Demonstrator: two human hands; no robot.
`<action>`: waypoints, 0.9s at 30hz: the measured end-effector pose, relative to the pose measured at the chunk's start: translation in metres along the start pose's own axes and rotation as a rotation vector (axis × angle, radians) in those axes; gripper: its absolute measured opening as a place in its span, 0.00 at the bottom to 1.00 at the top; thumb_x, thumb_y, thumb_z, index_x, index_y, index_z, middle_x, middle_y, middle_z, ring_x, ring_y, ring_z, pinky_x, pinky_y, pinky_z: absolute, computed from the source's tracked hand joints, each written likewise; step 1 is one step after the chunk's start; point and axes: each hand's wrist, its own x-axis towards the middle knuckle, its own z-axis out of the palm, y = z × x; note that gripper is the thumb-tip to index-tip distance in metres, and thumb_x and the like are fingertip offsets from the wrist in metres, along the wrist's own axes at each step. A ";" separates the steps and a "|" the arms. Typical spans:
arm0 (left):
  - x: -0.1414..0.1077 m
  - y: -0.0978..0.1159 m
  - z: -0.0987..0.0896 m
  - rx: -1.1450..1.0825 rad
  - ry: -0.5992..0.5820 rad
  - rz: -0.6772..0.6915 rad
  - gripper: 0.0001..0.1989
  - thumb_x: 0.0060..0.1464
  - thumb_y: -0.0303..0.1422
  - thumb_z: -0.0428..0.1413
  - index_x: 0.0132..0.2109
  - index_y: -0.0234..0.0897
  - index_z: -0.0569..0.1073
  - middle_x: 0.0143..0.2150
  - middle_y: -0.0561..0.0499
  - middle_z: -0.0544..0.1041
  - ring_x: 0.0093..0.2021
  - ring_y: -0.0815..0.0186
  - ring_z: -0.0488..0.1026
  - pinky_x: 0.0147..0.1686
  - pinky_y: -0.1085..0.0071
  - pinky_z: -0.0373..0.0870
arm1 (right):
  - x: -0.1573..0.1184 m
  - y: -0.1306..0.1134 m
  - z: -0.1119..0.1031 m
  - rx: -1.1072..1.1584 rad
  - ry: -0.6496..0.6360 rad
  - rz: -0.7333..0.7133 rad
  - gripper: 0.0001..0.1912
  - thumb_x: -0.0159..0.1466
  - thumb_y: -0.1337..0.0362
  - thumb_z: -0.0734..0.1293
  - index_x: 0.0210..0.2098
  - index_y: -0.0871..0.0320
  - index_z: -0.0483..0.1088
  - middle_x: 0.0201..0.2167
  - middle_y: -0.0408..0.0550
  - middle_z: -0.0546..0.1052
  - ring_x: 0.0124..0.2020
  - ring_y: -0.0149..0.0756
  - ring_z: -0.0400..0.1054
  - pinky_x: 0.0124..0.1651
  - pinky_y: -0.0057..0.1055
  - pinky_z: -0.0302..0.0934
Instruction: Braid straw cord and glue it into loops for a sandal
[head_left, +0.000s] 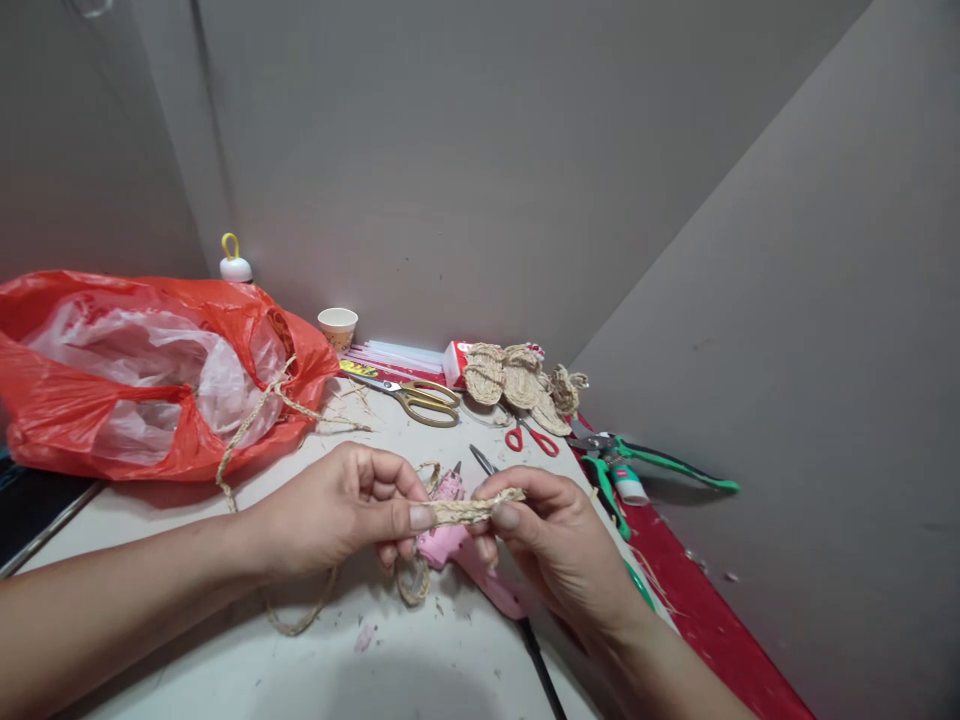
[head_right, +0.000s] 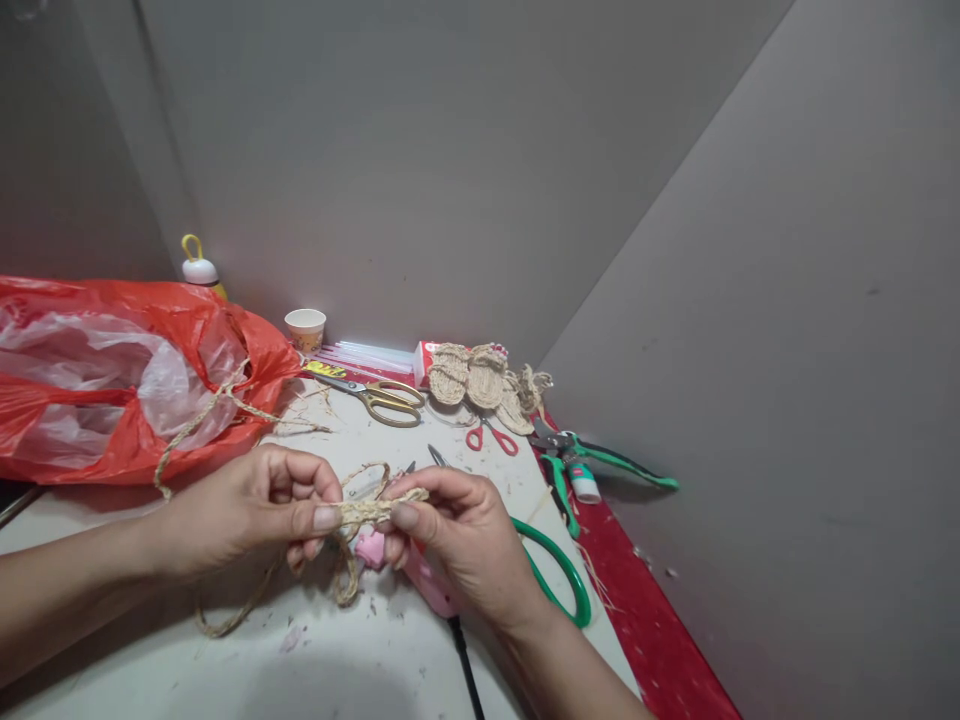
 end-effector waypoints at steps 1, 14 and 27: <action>-0.001 0.000 0.001 0.001 -0.001 0.005 0.14 0.49 0.39 0.61 0.30 0.31 0.70 0.21 0.56 0.72 0.21 0.76 0.65 0.24 0.79 0.60 | 0.000 0.000 0.000 -0.004 -0.007 0.002 0.07 0.50 0.64 0.76 0.26 0.59 0.77 0.19 0.45 0.77 0.17 0.28 0.68 0.21 0.22 0.65; -0.002 0.002 0.002 -0.004 -0.027 0.001 0.13 0.49 0.39 0.61 0.30 0.32 0.70 0.21 0.56 0.72 0.21 0.76 0.65 0.24 0.78 0.61 | 0.000 0.003 -0.006 0.030 -0.111 0.063 0.21 0.47 0.57 0.77 0.40 0.55 0.76 0.19 0.45 0.77 0.16 0.31 0.68 0.17 0.24 0.60; 0.007 -0.009 -0.011 0.176 -0.049 -0.116 0.14 0.46 0.40 0.61 0.29 0.32 0.70 0.20 0.55 0.70 0.20 0.75 0.62 0.21 0.79 0.58 | 0.009 -0.012 -0.020 -0.381 0.135 -0.133 0.08 0.58 0.58 0.70 0.30 0.57 0.74 0.24 0.42 0.71 0.25 0.27 0.63 0.29 0.24 0.60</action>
